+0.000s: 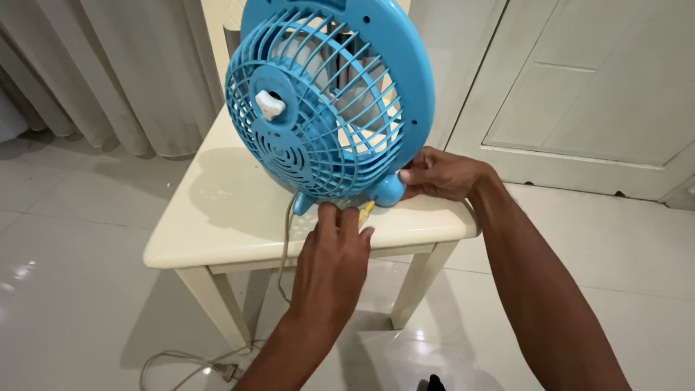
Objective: The person uses a screwdriver to loosen and tighten screws on the base of a blue cartoon-themed table fan. They rotate the fan to access different screw locations and continue adjusting the screws throughout the clip.
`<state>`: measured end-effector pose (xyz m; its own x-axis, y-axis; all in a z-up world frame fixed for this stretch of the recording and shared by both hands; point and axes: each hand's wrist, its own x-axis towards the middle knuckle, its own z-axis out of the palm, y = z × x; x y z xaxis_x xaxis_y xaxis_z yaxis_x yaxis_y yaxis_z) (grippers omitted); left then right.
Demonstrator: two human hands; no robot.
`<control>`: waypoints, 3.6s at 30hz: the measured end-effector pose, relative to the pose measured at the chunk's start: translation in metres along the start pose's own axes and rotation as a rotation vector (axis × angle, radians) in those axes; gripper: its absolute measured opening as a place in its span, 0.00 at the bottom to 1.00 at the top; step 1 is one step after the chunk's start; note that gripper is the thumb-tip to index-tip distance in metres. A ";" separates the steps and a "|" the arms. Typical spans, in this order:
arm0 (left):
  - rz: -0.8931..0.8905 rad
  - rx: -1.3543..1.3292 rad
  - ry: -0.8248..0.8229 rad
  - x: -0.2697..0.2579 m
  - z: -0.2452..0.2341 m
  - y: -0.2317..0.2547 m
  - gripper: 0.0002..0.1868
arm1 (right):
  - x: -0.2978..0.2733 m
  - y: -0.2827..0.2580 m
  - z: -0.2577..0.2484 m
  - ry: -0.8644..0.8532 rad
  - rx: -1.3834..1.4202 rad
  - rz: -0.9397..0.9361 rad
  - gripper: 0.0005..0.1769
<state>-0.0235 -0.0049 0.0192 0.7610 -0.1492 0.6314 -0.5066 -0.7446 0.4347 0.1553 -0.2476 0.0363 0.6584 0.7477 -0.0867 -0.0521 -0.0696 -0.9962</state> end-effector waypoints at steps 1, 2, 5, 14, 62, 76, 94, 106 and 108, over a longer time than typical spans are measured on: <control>0.020 -0.028 0.016 -0.002 -0.001 0.001 0.13 | 0.000 0.001 0.000 0.020 -0.007 -0.004 0.33; 0.042 -0.008 0.030 -0.001 -0.002 0.001 0.13 | 0.000 0.002 0.001 0.039 -0.014 -0.009 0.33; 0.065 0.050 0.055 -0.003 -0.002 0.000 0.15 | 0.000 0.006 0.002 0.067 -0.070 -0.014 0.36; -0.074 0.046 -0.060 -0.001 0.007 -0.002 0.10 | -0.005 0.008 0.005 0.089 -0.033 -0.041 0.34; 0.081 0.462 0.102 0.000 -0.015 -0.028 0.17 | -0.011 -0.013 0.065 0.247 -0.208 -0.081 0.32; 0.138 0.303 0.104 -0.004 -0.015 -0.051 0.17 | -0.008 -0.007 0.066 0.274 -0.158 -0.107 0.29; 0.140 0.344 0.180 -0.008 -0.008 -0.053 0.15 | -0.020 -0.005 0.075 0.469 -0.322 -0.132 0.30; 0.216 0.428 0.161 -0.005 -0.014 -0.055 0.16 | -0.018 0.006 0.062 0.517 -0.028 -0.187 0.25; 0.191 0.384 0.149 -0.005 -0.014 -0.056 0.16 | -0.016 0.010 0.057 0.490 0.021 -0.250 0.23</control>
<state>-0.0050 0.0466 0.0010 0.5879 -0.2327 0.7747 -0.4232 -0.9047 0.0495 0.1016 -0.2222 0.0273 0.9250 0.3443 0.1609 0.1390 0.0875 -0.9864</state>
